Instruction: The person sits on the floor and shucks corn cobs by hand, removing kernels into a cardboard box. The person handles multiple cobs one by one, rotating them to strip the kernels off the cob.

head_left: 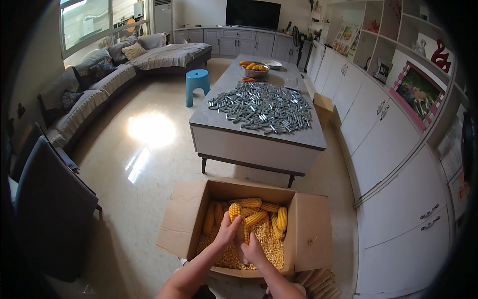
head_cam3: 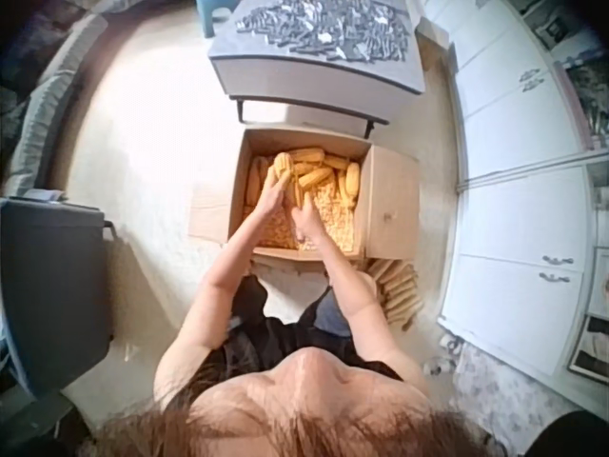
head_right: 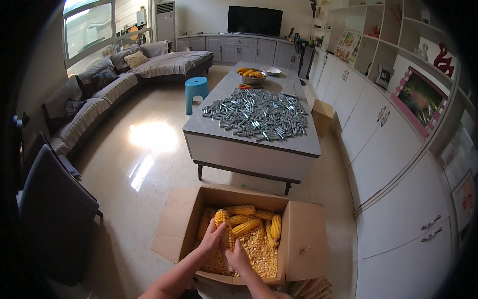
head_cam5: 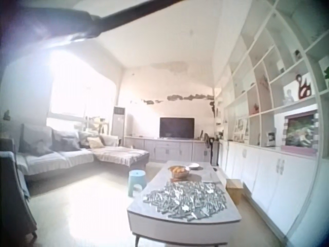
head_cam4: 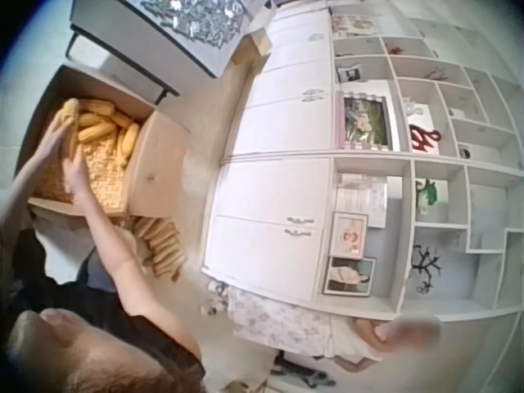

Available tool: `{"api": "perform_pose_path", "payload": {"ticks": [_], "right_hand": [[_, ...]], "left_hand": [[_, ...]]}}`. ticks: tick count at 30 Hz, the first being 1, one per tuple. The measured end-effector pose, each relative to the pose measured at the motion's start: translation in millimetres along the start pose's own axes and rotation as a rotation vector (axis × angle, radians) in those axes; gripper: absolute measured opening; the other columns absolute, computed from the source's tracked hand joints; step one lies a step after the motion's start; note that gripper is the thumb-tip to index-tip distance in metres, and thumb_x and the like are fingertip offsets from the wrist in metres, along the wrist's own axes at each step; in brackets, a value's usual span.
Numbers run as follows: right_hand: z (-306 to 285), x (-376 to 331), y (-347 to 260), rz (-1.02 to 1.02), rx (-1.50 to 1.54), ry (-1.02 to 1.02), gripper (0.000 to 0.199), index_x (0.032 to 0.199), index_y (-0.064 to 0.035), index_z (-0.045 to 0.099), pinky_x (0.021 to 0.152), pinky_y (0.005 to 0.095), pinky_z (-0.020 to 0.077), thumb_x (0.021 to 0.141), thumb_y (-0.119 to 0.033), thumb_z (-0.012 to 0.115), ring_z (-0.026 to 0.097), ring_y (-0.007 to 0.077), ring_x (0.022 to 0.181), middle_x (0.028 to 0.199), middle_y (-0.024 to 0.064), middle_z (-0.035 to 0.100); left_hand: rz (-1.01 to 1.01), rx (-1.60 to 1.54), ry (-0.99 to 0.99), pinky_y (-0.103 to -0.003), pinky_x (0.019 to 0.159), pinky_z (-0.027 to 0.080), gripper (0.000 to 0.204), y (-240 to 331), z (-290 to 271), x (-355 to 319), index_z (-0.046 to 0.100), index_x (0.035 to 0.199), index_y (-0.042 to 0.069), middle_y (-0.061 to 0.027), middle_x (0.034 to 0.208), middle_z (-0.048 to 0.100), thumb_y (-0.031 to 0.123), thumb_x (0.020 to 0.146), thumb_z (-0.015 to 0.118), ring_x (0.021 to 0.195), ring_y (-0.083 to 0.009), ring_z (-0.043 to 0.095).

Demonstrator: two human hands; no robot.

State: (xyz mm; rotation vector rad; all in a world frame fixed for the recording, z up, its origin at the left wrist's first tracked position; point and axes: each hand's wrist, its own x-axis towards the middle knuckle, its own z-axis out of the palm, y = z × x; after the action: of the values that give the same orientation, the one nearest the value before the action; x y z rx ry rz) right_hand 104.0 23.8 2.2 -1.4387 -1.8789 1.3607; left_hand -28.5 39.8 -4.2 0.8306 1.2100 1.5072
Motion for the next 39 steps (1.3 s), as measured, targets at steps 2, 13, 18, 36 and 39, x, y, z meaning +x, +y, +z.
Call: {"api": "perform_pose_path", "payload": {"ticks": [2,13,18,36,39], "right_hand": [[0.1,1.0,4.9,0.001,0.029,0.002,0.052,0.115,-0.0013,0.04,0.075,0.0437,0.044,0.081,-0.039,0.055,0.054,0.041,0.093,0.102,0.026,0.055],[7.1,0.4,-9.8,-0.021,-0.055,0.032,0.054,0.116,-0.0002,0.038,0.074,0.0451,0.0434,0.083,-0.04,0.052,0.053,0.0429,0.092,0.101,0.0275,0.055],[-3.4,-0.3,-7.6,0.009,-0.081,-0.009,0.054,0.114,0.0013,0.037,0.071,0.0464,0.0431,0.083,-0.041,0.051,0.053,0.0442,0.089,0.098,0.0302,0.054],[-8.0,-5.3,-27.7,0.0,-0.069,-0.016,0.055,0.119,-0.0023,0.036,0.074,0.0461,0.0435,0.082,-0.04,0.052,0.054,0.0423,0.091,0.102,0.0261,0.056],[-1.1,-5.7,-20.9,-0.014,-0.218,-0.019,0.056,0.119,-0.0021,0.035,0.073,0.0461,0.0435,0.082,-0.041,0.052,0.054,0.0426,0.09,0.101,0.0266,0.056]], "left_hand": [[0.008,-0.015,-0.04,-0.022,0.076,0.041,0.03,-5.1,-1.5,1.9,0.042,0.112,0.005,-0.0031,0.1,0.048,0.022,0.089,0.052,0.09,-0.0096,0.046],[-0.019,0.041,0.124,-0.023,0.067,0.04,0.024,14.3,4.3,5.3,0.048,0.097,0.004,-0.0006,0.083,0.051,0.024,0.086,0.056,0.075,-0.0081,0.046],[-0.004,-0.141,-0.009,-0.023,0.074,0.039,0.027,6.7,1.5,6.6,0.045,0.105,0.004,-0.0026,0.092,0.05,0.022,0.087,0.055,0.083,-0.0091,0.045],[0.008,-0.134,0.002,-0.024,0.072,0.041,0.035,13.7,-3.6,3.3,0.042,0.109,0.004,-0.0027,0.091,0.05,0.021,0.083,0.06,0.082,-0.01,0.047],[-0.048,0.048,0.127,-0.023,0.071,0.041,0.031,19.7,-0.2,2.6,0.043,0.103,0.004,-0.0021,0.089,0.05,0.021,0.084,0.06,0.08,-0.0091,0.047]]}}
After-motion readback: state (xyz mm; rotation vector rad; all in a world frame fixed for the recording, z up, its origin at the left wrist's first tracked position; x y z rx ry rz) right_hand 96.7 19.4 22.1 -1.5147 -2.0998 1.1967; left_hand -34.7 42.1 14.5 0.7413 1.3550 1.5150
